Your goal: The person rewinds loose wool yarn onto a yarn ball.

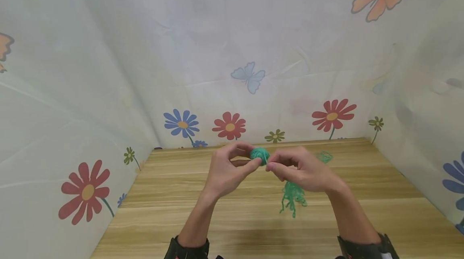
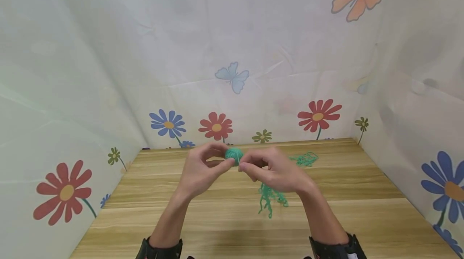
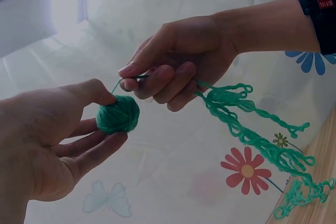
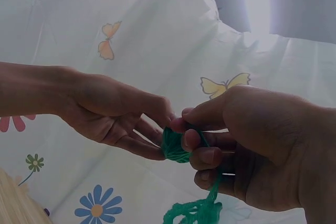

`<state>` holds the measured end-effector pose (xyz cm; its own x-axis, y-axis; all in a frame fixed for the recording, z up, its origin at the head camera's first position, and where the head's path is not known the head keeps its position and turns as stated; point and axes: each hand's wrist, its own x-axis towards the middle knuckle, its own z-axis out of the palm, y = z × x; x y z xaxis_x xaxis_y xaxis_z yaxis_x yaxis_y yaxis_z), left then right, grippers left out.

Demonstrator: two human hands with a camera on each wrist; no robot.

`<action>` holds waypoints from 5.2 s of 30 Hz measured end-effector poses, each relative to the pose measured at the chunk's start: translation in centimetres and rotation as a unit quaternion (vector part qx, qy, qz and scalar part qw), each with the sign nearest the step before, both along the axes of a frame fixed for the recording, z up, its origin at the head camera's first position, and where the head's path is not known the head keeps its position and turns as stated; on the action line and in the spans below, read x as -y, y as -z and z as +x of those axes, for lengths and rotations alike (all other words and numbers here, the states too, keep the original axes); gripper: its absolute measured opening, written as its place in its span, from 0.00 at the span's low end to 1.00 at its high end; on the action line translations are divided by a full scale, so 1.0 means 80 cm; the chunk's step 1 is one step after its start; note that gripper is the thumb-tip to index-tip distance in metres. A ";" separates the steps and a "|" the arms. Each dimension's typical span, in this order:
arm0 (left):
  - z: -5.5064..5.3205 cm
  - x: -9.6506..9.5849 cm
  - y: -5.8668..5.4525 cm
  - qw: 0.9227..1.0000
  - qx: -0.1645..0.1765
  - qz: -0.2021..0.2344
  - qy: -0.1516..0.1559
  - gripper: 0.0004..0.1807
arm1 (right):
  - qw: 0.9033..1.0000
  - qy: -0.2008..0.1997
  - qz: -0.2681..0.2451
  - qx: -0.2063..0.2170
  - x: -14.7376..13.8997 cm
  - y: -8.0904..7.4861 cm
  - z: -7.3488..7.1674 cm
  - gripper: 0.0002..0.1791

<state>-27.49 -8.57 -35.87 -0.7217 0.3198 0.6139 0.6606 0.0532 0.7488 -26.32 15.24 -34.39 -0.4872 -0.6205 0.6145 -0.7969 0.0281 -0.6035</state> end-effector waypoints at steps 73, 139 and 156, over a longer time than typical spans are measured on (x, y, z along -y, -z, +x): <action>0.000 0.002 0.000 0.994 0.033 0.086 0.054 0.15 | 0.997 0.005 0.053 -0.047 0.007 0.008 -0.003 0.15; 0.021 -0.005 -0.018 1.000 0.001 0.022 -0.014 0.14 | 1.000 0.002 -0.005 -0.014 0.009 -0.001 0.007 0.17; 0.003 -0.003 -0.003 0.995 0.027 0.087 0.042 0.14 | 0.998 -0.006 0.052 -0.027 0.008 0.007 -0.002 0.14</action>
<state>-27.26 -8.37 -35.64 -0.7295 0.2728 0.6272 0.6165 -0.1348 0.7758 -26.50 14.63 -34.92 -0.4478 -0.6881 0.5710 -0.8287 0.0796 -0.5540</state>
